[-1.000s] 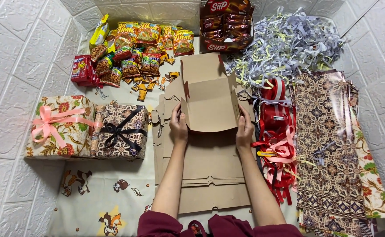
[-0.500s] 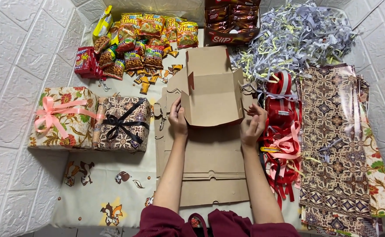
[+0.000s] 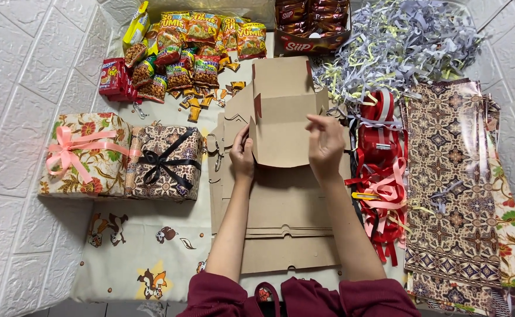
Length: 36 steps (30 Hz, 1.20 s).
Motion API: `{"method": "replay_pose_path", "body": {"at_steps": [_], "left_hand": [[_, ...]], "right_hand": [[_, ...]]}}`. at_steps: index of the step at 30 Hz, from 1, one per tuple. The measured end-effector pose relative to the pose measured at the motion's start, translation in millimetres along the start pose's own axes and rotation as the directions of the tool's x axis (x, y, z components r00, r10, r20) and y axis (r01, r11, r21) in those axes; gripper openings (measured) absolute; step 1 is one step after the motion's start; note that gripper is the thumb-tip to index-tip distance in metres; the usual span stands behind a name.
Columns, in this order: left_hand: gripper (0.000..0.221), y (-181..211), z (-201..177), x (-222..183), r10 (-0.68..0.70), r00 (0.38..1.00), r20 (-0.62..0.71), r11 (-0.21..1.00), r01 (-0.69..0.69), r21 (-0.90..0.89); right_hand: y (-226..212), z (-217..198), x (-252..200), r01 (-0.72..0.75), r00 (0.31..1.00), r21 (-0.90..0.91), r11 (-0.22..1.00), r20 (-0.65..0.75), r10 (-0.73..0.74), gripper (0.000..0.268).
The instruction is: Assembling a cardboard gift box, filling it with shredded paper, and packing it with various snack items.
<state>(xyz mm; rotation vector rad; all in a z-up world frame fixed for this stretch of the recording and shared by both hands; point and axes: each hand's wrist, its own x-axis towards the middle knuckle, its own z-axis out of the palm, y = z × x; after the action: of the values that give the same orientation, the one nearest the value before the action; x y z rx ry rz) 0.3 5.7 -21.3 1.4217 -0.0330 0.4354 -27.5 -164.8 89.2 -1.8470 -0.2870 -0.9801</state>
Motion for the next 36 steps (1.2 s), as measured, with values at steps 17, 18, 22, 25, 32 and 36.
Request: {"method": "replay_pose_path", "body": {"at_steps": [17,18,22,25,32,36], "left_hand": [[0.04,21,4,4,-0.069,0.994,0.084,0.982,0.053,0.181],[0.04,25,5,5,-0.077,0.993,0.085,0.978,0.059,0.198],[0.041,-7,-1,0,-0.109,0.993,0.051,0.965,0.094,0.243],[0.047,-47,-10,-7,-0.223,0.974,0.028,0.937,0.206,0.281],[0.051,14,6,5,-0.269,0.96,0.073,0.921,0.234,0.31],[0.052,37,10,11,-0.276,0.956,0.098,0.923,0.235,0.305]], "right_hand": [[58,105,41,-0.407,0.638,-0.331,0.851,0.564,0.525,0.054],[55,102,41,-0.401,0.651,-0.331,0.854,0.553,0.52,0.052],[38,88,39,-0.464,0.618,-0.331,0.822,0.543,0.568,0.054],[32,83,32,-0.495,0.571,-0.316,0.81,0.585,0.577,0.046],[33,87,24,-0.528,0.52,-0.294,0.797,0.63,0.577,0.038],[28,87,27,-0.511,0.511,-0.292,0.808,0.653,0.559,0.035]]}}
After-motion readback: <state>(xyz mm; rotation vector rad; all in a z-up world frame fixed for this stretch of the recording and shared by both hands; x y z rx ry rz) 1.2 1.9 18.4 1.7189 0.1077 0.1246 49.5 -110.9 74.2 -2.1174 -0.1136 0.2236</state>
